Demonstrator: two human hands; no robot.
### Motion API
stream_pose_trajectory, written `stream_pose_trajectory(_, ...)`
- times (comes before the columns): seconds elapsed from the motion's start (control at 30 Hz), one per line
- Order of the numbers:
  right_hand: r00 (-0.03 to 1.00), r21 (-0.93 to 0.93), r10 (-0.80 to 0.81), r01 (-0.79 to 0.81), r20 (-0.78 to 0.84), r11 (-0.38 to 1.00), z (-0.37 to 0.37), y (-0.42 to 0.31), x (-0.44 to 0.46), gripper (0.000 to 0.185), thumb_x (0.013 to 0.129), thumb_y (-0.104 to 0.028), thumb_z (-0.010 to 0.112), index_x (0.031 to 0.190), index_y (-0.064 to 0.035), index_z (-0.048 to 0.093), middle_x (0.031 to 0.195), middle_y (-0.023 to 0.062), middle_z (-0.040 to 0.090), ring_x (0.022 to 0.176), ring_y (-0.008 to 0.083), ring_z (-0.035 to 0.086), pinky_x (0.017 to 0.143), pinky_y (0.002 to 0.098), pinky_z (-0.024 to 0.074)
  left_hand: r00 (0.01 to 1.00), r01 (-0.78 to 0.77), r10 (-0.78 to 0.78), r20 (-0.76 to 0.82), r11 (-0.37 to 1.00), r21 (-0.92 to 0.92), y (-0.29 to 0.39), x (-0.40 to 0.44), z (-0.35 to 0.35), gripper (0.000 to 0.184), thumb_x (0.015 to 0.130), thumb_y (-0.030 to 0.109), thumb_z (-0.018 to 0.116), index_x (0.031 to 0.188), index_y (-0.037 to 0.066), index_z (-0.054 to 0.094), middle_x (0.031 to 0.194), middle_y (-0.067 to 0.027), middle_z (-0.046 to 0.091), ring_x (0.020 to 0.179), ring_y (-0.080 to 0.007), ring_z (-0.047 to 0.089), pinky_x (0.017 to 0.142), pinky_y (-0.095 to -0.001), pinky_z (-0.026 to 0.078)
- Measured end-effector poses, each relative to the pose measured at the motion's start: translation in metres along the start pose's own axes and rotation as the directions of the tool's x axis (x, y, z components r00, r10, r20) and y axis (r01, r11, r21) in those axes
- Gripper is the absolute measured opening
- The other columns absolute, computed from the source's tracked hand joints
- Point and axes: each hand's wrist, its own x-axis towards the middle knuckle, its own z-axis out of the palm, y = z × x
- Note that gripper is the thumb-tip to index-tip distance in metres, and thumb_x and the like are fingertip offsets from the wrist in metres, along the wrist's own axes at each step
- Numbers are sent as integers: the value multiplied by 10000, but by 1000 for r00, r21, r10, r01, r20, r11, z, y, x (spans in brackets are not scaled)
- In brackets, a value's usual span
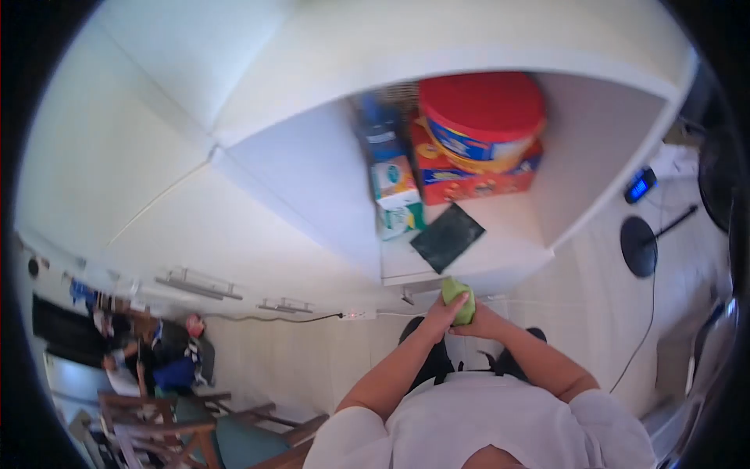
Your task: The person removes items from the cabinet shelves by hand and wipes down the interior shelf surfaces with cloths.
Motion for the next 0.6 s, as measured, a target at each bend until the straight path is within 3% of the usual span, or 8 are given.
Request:
stream_pose_trajectory(0.03,997,-41,-38,41,70,998,-6,-3,-8,997,639,-396,785,1398,-86,218,1287,225,437,1193,352,443,997,393,364,998,-40,39,-41,999,-6,2,-9,7,714,796,425,657,1311,18,377,1231,-121,498,1122,-225,493,926,-372,413)
stream_pose_trajectory(0.13,992,54,-123,123,-14,991,-14,-5,-39,888,706,-337,750,1402,-117,245,1288,199,448,1137,303,502,976,396,387,989,-141,134,-70,983,-116,-4,-28,6,537,817,239,652,1244,18,412,1117,-102,552,1024,-213,551,862,-347,457)
stream_pose_trajectory(0.23,995,472,-40,80,-95,878,-29,-33,-72,722,775,-256,698,1376,-137,317,1254,147,492,1062,216,553,909,381,434,977,-196,169,-133,953,-231,5,-51,0,464,836,199,609,1231,52,416,1088,-106,553,993,-236,568,813,-386,497)
stream_pose_trajectory(0.33,963,488,-17,151,-269,860,-51,-31,-71,602,823,-200,654,1348,-126,367,1208,85,531,968,162,574,837,363,452,967,-239,194,-166,918,-316,28,-82,-5,448,846,178,591,1237,75,399,1067,-108,559,961,-254,587,794,-405,513)
stream_pose_trajectory(0.43,896,502,-48,291,-441,814,-86,-43,-54,541,845,-261,620,1326,-142,402,1183,40,547,966,167,569,816,343,438,961,-276,246,-130,892,-358,47,-105,-11,413,868,205,561,1234,88,409,1082,-117,563,959,-265,593,801,-406,511)
stream_pose_trajectory(0.5,806,476,-5,355,-592,805,-114,-87,-37,519,846,-335,603,1304,-154,437,1200,41,534,1010,193,545,829,382,421,960,-277,232,-159,880,-387,57,-106,-16,401,876,224,550,1231,88,422,1093,-118,566,962,-264,594,800,-401,512)
stream_pose_trajectory(0.57,694,499,51,462,-718,733,-143,-144,-23,584,807,-380,629,1278,-92,438,1133,36,546,969,164,534,838,359,399,959,-281,237,-156,864,-418,65,-103,-19,389,884,238,539,1228,90,434,1103,-119,567,966,-263,594,801,-397,513)
stream_pose_trajectory(0.6,678,538,96,480,-729,694,-160,-166,-13,643,791,-391,646,1297,-75,404,1182,58,516,1011,207,528,864,387,401,957,-289,252,-141,853,-434,70,-100,-22,384,889,243,534,1227,91,439,1106,-119,568,970,-264,594,801,-396,512)
